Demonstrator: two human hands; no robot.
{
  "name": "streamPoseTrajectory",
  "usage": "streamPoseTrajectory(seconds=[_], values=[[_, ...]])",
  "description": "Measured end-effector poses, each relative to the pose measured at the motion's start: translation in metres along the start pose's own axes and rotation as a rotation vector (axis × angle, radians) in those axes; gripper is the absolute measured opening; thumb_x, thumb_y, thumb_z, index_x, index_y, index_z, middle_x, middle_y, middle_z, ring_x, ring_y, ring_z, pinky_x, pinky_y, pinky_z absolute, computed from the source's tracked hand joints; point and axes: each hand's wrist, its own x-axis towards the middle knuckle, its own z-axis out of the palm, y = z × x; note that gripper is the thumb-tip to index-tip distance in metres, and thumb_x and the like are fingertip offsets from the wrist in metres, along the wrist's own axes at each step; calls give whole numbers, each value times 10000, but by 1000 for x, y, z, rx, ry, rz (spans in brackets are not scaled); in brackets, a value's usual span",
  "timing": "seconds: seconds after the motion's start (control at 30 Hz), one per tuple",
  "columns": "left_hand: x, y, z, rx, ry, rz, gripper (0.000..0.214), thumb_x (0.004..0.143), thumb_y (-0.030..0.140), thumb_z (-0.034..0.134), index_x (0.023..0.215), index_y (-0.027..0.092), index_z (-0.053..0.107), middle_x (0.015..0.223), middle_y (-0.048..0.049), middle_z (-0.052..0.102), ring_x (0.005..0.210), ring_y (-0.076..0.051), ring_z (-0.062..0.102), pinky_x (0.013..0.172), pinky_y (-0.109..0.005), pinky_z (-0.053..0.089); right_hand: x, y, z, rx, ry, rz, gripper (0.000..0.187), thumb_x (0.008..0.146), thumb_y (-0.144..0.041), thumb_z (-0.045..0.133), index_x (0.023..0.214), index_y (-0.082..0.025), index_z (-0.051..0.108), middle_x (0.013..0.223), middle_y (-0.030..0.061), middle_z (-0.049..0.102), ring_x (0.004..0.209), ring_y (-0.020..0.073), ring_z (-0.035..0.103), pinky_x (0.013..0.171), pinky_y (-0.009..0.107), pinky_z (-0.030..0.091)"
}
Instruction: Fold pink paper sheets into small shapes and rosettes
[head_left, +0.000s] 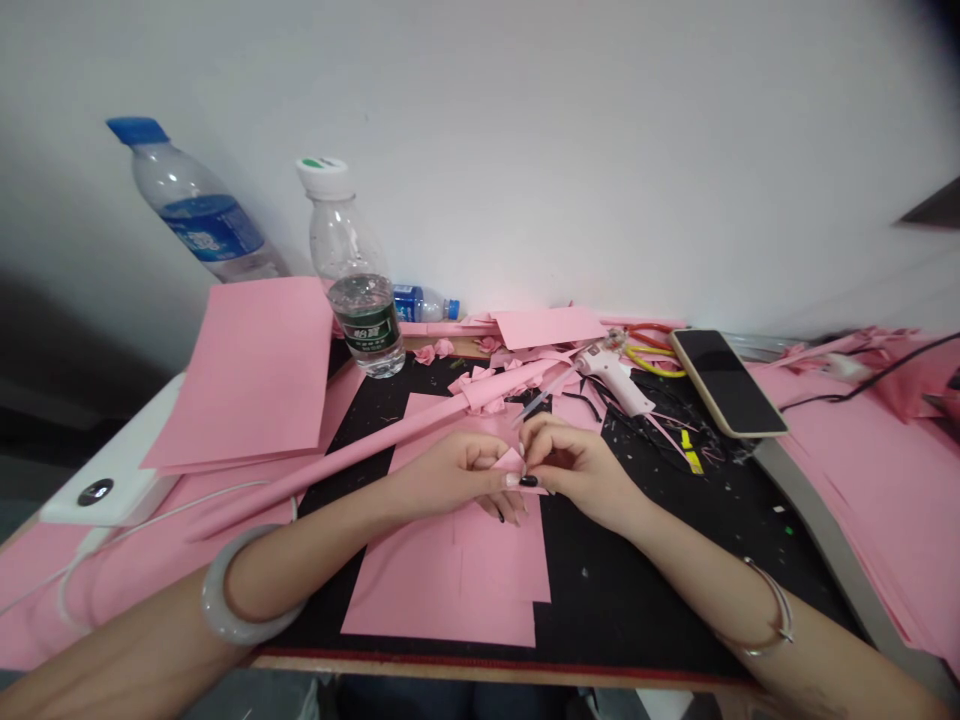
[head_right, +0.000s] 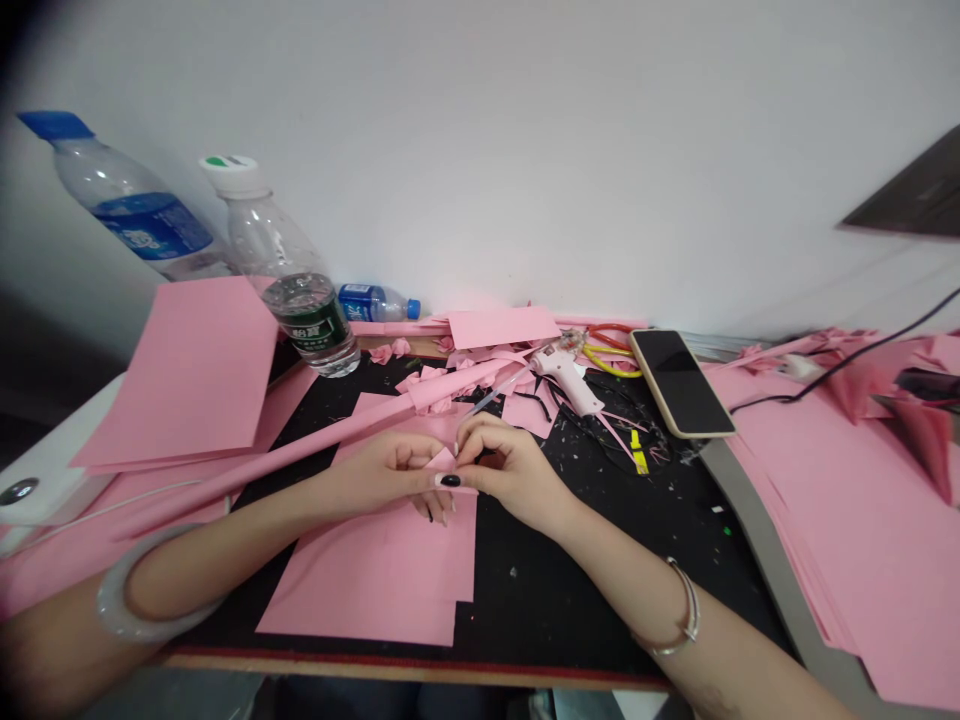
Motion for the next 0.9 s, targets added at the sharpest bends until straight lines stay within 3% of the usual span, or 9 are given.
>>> streamPoseTrajectory(seconds=[0.33,0.47,0.6,0.9], values=[[-1,2,1,79,5,-12,214,839,300,557,826,115,663,826,-89,727,752,-155,688,688,-249,551,-3,0,7,-223,28,-51,179,852,-140,495,690,-191,436,807,20,491,778,148,493,698,281,391],[-2,3,6,86,27,-60,228,837,313,550,784,113,646,785,-88,730,702,-162,693,678,-283,563,-8,0,11,-327,46,54,162,864,-176,468,710,-197,425,692,-6,501,627,129,482,578,256,377],[-2,4,7,89,37,-67,217,835,310,551,799,110,627,775,-87,729,697,-169,694,675,-303,566,-10,-1,13,-339,65,145,175,865,-234,483,704,-198,427,587,-43,462,497,102,430,478,229,338],[-3,4,5,115,-45,-19,297,870,343,503,875,93,662,842,-114,718,749,-174,686,722,-315,557,-11,3,13,-287,114,161,158,847,-249,521,713,-194,458,598,-39,481,500,97,451,477,222,353]])
